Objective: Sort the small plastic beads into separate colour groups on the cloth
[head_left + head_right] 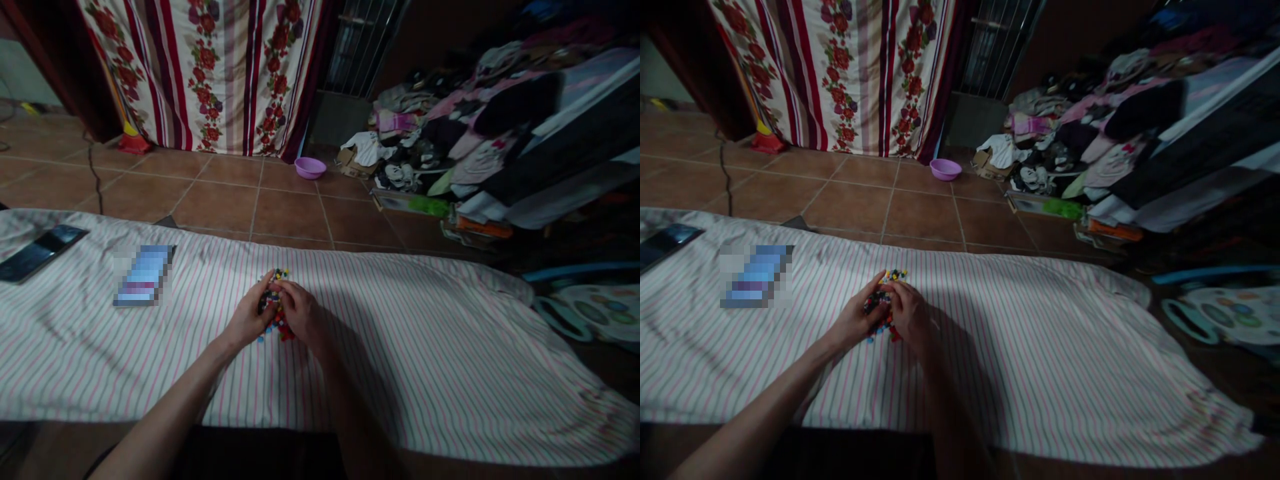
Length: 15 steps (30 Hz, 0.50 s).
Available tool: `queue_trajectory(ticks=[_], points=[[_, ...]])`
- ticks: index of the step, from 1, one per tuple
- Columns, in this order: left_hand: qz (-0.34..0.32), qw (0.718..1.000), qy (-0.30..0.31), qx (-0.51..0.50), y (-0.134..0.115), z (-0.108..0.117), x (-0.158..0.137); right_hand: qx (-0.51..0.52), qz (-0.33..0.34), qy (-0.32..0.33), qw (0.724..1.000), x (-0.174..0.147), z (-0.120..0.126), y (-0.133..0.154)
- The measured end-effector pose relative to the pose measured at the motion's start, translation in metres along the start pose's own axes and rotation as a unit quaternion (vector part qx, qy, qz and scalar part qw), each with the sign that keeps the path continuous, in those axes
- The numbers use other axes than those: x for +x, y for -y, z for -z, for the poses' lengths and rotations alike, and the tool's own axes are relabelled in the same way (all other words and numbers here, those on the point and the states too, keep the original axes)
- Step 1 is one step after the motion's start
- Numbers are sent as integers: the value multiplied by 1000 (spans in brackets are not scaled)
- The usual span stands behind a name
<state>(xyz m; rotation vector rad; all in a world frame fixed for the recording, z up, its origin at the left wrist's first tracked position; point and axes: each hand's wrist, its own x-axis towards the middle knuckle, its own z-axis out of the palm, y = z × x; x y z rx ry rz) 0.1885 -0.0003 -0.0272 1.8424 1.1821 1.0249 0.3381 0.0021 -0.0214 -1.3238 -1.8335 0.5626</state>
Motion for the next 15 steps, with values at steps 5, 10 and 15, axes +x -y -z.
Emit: queue_trajectory(ticks=[5,10,15], points=[[-63,991,-28,114,-1,14,-11,-45,-36,-12,998,-10,26,-20],[16,966,-3,260,4,24,-25,-106,-106,76,986,-22,57,-34],[52,941,83,325,6,21,-29,-155,-145,174,962,-24,65,-22]])
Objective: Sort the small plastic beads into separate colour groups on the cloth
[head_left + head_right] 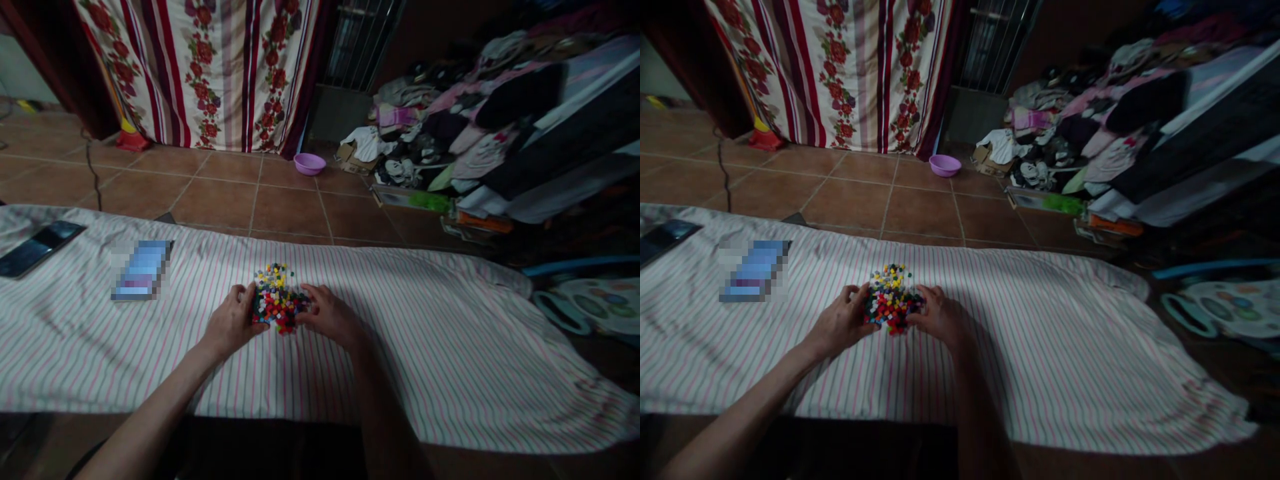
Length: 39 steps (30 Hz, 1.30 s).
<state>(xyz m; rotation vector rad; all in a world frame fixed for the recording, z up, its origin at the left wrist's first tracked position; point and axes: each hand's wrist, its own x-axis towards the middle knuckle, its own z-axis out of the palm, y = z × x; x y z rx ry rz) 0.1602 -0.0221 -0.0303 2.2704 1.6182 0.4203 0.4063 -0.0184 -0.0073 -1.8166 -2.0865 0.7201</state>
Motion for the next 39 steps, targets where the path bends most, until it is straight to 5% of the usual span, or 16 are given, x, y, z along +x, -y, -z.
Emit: queue_trajectory(ticks=[8,19,27,32,39], points=[[-58,998,22,-24,-9,1,17,-3,55,-1,998,16,-16,15],[-95,979,-57,-171,-12,-18,26,175,122,-26,977,28,-31,27],[-56,967,-58,-242,-8,3,25,228,122,-57,964,36,-27,38],[-25,965,-68,-251,-5,10,29,168,79,-128,974,47,-23,21],[74,964,-101,-234,3,7,37,79,8,-133,988,56,-18,5]])
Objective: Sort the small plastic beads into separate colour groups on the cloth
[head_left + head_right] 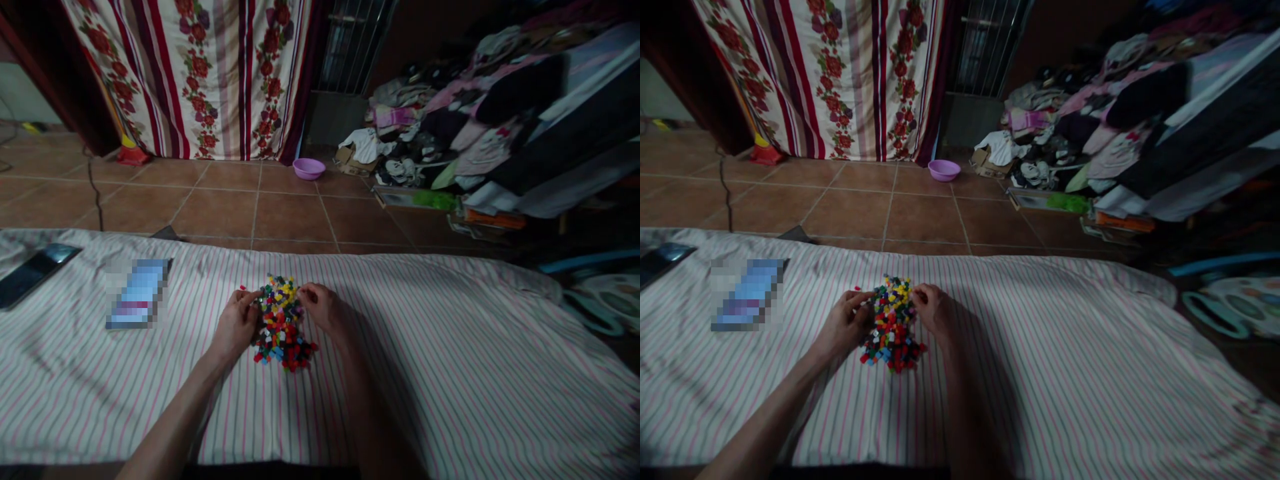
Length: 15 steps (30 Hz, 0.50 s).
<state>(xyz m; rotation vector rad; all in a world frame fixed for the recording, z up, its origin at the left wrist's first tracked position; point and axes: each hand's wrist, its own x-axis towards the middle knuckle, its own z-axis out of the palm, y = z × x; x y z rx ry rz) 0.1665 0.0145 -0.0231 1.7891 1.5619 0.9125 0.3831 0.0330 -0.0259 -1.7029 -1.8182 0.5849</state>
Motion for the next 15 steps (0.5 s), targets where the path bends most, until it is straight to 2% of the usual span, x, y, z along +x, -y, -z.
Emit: queue_trajectory(ticks=[3,7,10,15], points=[[42,999,-19,18,2,-1,3,-61,-9,-42,997,3,-3,0],[9,999,-2,46,4,-7,8,-121,2,-74,990,8,-12,5],[-19,999,14,46,2,-13,9,-143,25,-54,988,11,-17,15],[-48,998,38,27,0,-15,6,-119,70,11,990,7,-16,34]])
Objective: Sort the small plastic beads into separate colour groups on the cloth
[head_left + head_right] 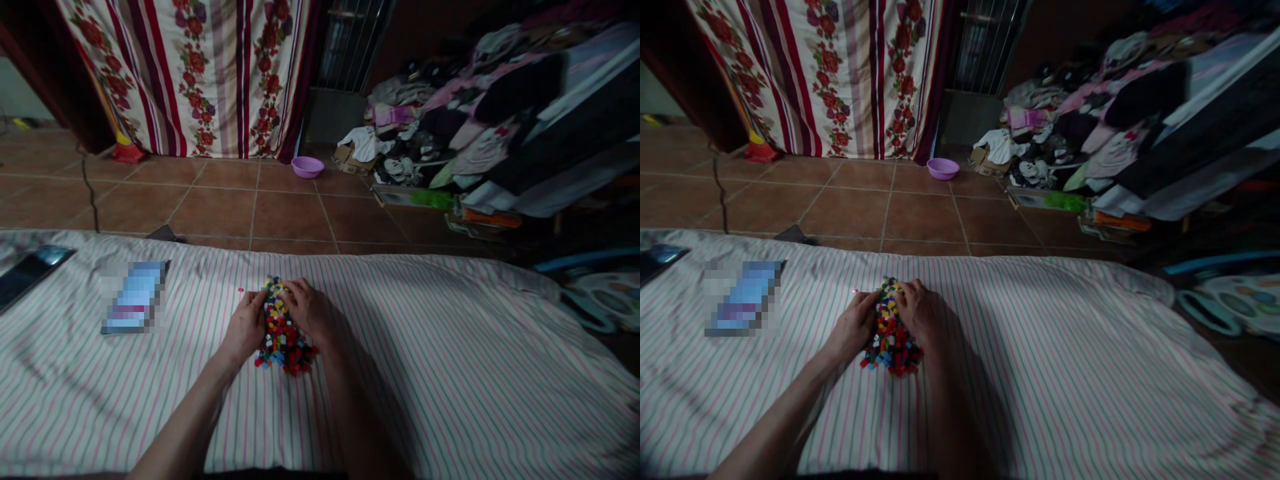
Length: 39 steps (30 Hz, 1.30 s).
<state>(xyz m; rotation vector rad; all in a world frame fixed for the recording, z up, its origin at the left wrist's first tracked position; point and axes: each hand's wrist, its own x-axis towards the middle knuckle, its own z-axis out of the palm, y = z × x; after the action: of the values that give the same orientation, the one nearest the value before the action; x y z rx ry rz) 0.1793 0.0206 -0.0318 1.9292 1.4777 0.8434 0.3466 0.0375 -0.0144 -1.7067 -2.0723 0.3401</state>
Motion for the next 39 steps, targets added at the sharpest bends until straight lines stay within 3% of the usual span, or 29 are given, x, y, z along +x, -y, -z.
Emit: queue_trajectory(ticks=[5,10,15,18,21,23,29,35,39], points=[[-13,999,-17,-35,3,5,-6,78,57,29,995,-12,2,11],[-16,999,-32,-40,2,17,-10,155,108,-7,982,-21,-3,9],[-22,1000,-1,6,-6,27,-24,144,27,17,989,-33,19,-14],[-10,991,54,119,-13,34,-42,117,-55,95,987,-49,38,-27],[45,967,106,228,-21,39,-62,128,-151,207,958,-64,49,-32],[68,959,137,239,-27,40,-72,132,-153,246,948,-69,50,-29],[80,964,145,210,-35,20,-76,159,-44,225,960,-66,38,-9],[36,997,53,44,-14,4,-73,253,-54,180,949,-57,20,-4],[24,997,11,-75,-18,4,-69,354,-36,133,925,-52,20,2]])
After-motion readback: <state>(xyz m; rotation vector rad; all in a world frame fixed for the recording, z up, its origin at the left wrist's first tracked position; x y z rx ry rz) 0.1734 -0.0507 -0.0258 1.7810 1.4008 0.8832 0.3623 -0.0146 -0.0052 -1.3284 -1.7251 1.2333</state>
